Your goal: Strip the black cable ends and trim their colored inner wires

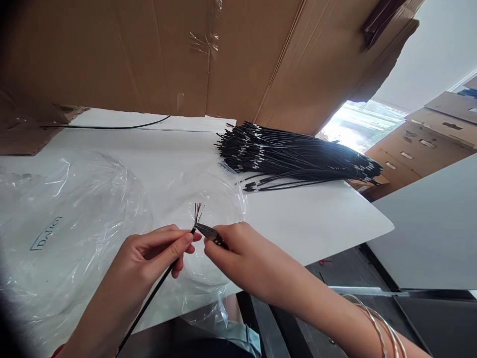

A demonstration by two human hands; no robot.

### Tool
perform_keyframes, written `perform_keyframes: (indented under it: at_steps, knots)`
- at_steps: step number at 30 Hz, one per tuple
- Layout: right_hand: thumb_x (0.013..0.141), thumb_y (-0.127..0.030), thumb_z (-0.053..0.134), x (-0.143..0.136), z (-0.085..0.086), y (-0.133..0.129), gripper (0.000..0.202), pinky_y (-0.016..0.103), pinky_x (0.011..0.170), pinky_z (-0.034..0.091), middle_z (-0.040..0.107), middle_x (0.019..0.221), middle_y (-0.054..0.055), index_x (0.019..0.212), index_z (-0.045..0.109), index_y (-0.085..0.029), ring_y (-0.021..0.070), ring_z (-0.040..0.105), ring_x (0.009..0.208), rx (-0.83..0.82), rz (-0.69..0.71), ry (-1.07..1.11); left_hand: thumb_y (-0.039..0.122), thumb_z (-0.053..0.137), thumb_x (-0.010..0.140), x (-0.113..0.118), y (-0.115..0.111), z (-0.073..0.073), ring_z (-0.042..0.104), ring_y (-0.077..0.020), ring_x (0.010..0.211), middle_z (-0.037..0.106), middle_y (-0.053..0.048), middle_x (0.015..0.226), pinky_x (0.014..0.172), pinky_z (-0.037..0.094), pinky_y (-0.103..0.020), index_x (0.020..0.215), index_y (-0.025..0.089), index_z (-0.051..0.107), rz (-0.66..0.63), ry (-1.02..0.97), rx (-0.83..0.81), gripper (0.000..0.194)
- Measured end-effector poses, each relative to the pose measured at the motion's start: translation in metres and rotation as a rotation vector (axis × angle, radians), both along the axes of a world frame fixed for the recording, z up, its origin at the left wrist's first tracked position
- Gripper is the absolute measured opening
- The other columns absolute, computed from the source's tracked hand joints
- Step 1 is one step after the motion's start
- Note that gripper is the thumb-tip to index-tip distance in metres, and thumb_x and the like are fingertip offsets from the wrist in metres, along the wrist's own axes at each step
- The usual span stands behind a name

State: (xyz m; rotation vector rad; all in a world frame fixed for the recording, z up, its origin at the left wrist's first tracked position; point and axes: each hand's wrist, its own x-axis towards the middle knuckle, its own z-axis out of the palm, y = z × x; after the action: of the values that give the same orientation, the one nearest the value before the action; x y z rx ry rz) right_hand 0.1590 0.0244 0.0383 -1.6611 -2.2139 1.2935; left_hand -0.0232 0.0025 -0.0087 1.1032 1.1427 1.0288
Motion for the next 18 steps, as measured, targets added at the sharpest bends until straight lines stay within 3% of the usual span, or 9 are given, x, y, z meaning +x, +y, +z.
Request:
perform_keyframes:
  at_steps: [10, 16, 18]
  knots:
    - [0.099, -0.029, 0.045, 0.0020, -0.0023, 0.0017, 0.034, 0.024, 0.046, 0.022, 0.036, 0.061, -0.006, 0.067, 0.039, -0.019, 0.0088, 0.028, 0.058, 0.079, 0.009, 0.013, 0.037, 0.066, 0.093, -0.0003, -0.0003, -0.0057, 0.051, -0.0090, 0.056, 0.062, 0.002, 0.072, 0.056, 0.046, -0.022, 0.080, 0.027, 0.079, 0.011, -0.041, 0.015, 0.021]
    - [0.098, -0.043, 0.052, 0.0080, -0.0040, 0.0030, 0.039, 0.026, 0.048, 0.020, 0.026, 0.062, -0.007, 0.070, 0.036, -0.021, 0.0094, 0.023, 0.055, 0.109, -0.278, 0.370, 0.028, 0.074, 0.085, -0.0027, -0.0033, -0.0036, 0.053, -0.0104, 0.062, 0.064, 0.002, 0.076, 0.062, 0.047, -0.023, 0.082, 0.028, 0.081, 0.066, -0.109, -0.004, 0.007]
    - [0.094, -0.047, 0.058, 0.0074, -0.0055, 0.0040, 0.037, 0.026, 0.047, 0.018, 0.025, 0.059, -0.008, 0.073, 0.042, -0.022, 0.0088, 0.022, 0.052, 0.064, -0.300, 0.460, 0.027, 0.075, 0.084, -0.0040, -0.0046, -0.0028, 0.053, -0.0108, 0.063, 0.062, 0.002, 0.071, 0.061, 0.046, -0.021, 0.080, 0.028, 0.080, 0.063, -0.070, 0.028, 0.007]
